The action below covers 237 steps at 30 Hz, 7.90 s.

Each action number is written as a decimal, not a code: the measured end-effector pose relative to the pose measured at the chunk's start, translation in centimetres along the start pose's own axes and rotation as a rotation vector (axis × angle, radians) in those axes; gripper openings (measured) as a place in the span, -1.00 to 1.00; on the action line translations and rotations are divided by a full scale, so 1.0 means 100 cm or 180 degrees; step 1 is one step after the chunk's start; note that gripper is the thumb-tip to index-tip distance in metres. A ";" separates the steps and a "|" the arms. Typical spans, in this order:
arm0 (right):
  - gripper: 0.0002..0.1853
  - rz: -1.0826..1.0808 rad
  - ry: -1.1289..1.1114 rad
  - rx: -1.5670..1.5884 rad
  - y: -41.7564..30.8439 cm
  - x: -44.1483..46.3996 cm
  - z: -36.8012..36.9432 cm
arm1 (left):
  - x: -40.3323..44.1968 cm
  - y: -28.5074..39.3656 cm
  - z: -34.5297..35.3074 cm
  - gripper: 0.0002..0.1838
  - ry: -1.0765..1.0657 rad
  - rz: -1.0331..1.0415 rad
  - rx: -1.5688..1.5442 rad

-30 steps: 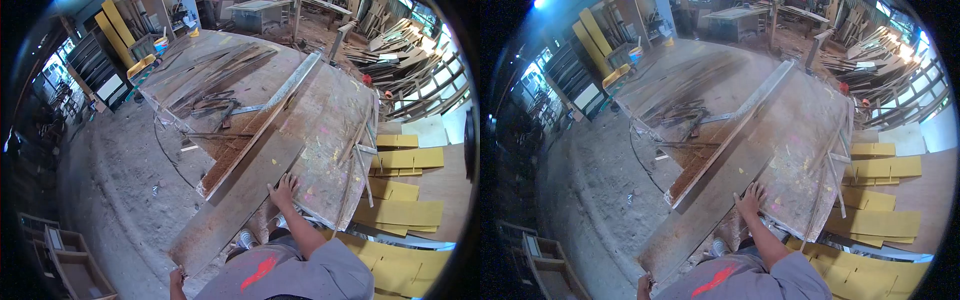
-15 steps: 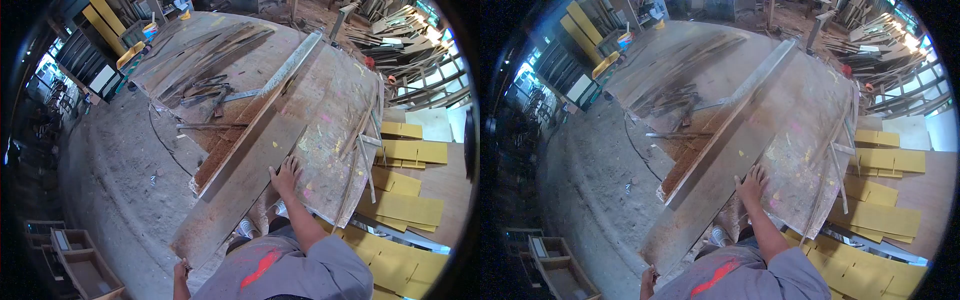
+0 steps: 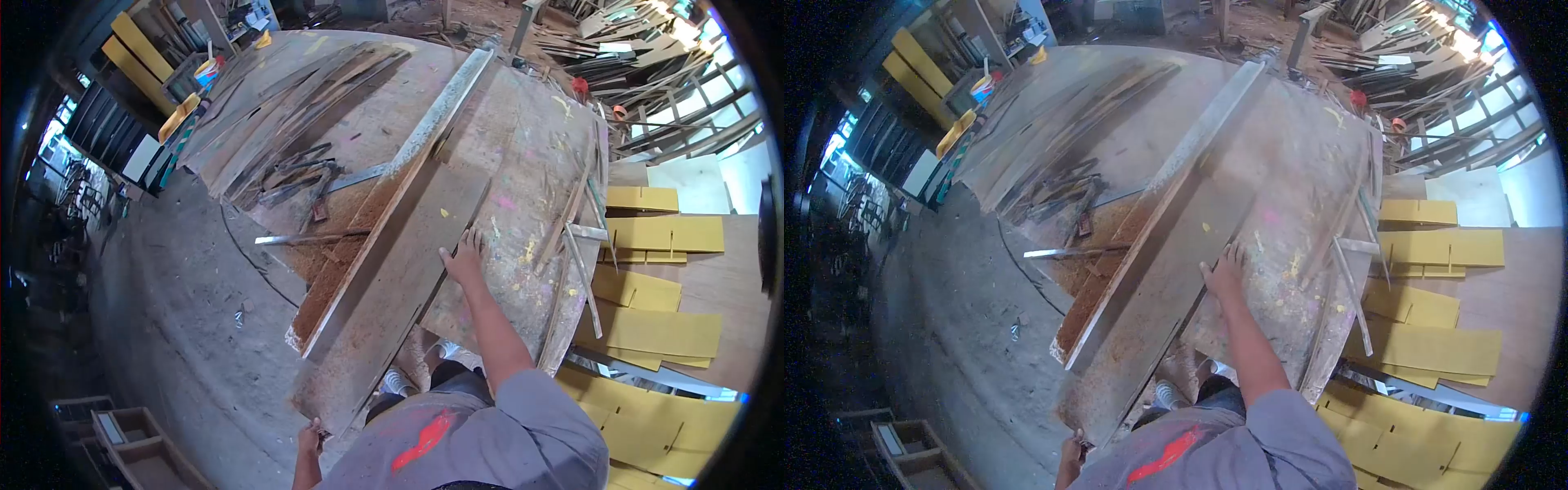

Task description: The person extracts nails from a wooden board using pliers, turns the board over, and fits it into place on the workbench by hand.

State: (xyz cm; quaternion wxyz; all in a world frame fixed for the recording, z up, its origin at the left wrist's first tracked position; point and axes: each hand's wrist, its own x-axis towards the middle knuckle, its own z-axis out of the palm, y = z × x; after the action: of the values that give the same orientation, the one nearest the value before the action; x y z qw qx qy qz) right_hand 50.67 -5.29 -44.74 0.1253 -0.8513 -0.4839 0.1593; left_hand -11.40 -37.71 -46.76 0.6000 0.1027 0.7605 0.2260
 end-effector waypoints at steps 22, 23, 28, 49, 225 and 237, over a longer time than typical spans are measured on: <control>0.08 0.0254 -0.0260 -0.0265 0.049 0.167 -0.050 | 0.034 0.071 0.164 -0.56 -0.0403 0.0162 -0.0027; 0.08 0.0278 -0.0238 -0.0270 0.049 0.171 -0.053 | 0.040 0.069 0.165 -0.55 -0.0410 0.0199 0.0118; 0.05 0.0335 0.0046 0.0013 0.054 0.182 -0.041 | 0.038 0.090 0.193 -0.56 -0.0273 -0.0002 0.0697; 0.29 -0.1217 -0.0452 -0.0057 -0.050 -0.203 0.006 | 0.031 0.170 0.328 -0.59 -0.0409 0.0736 0.0628; -0.05 0.0147 0.0485 0.0136 -0.038 -0.059 0.029 | -0.022 -0.023 -0.020 -0.71 -0.0068 0.0066 -0.0595; -0.03 0.0280 0.0284 0.0206 -0.022 0.009 0.006 | -0.017 0.016 0.045 -0.68 0.0070 0.0134 -0.0151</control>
State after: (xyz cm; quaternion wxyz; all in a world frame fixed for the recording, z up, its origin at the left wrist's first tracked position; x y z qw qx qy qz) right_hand 49.17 -3.35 -44.60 0.1671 -0.8735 -0.4345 0.1422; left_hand -6.87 -36.09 -45.35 0.5891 0.1019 0.7591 0.2577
